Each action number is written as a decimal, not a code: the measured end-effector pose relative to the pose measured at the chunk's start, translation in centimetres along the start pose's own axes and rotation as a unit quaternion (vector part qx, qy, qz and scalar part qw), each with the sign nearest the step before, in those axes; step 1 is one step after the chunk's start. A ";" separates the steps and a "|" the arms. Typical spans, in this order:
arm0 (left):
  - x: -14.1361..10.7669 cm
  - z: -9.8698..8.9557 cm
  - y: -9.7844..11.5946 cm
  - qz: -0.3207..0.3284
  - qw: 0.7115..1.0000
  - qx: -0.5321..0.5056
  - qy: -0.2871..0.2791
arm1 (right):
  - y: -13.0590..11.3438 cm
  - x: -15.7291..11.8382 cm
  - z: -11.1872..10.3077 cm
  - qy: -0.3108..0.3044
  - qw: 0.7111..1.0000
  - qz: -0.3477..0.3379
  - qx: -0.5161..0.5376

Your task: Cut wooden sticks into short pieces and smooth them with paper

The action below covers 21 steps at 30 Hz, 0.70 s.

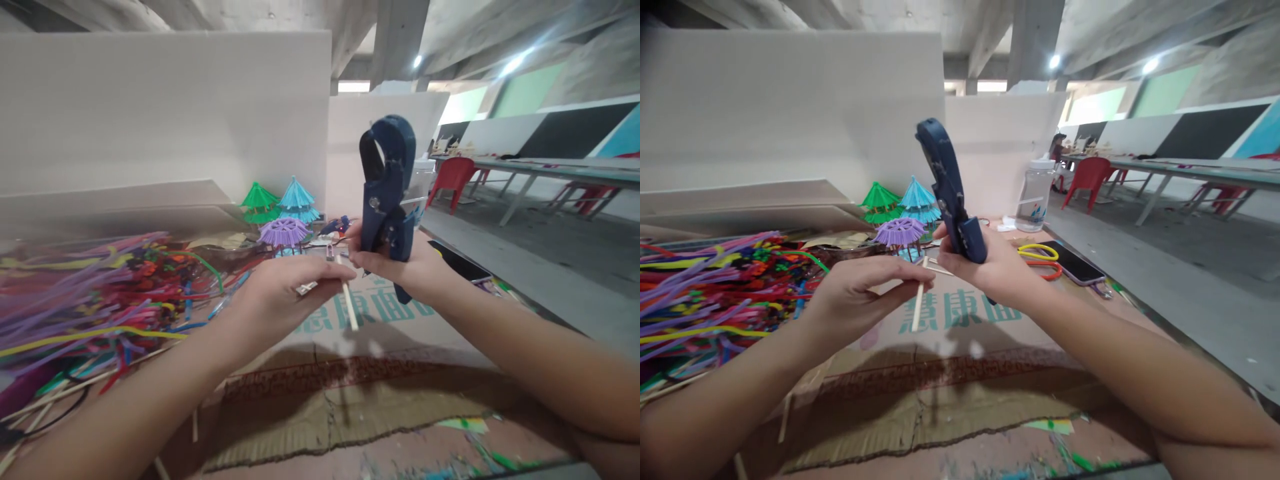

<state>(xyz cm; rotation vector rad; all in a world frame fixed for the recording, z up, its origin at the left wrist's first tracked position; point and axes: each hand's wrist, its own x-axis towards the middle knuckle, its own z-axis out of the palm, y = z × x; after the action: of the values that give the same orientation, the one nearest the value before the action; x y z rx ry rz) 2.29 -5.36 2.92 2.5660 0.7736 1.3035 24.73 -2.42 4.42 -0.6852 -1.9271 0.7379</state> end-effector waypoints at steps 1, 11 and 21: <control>0.3 -0.3 0.0 0.007 0.999 0.011 0.032 | 0.3 0.1 -0.1 0.007 1.000 -0.012 -0.019; 1.3 -1.5 -0.2 -0.202 0.947 -0.239 0.071 | 4.1 0.8 -1.8 0.028 0.922 -0.212 -0.323; 1.2 -1.8 -0.2 -0.216 0.942 -0.243 0.088 | 4.2 1.2 -2.7 0.049 0.858 -0.261 -0.441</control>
<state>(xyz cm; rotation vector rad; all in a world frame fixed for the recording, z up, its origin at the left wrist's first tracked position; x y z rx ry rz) 1.35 -4.75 4.77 1.7944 0.8521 1.3721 27.30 1.74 3.08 -0.6449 -2.1718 -0.5657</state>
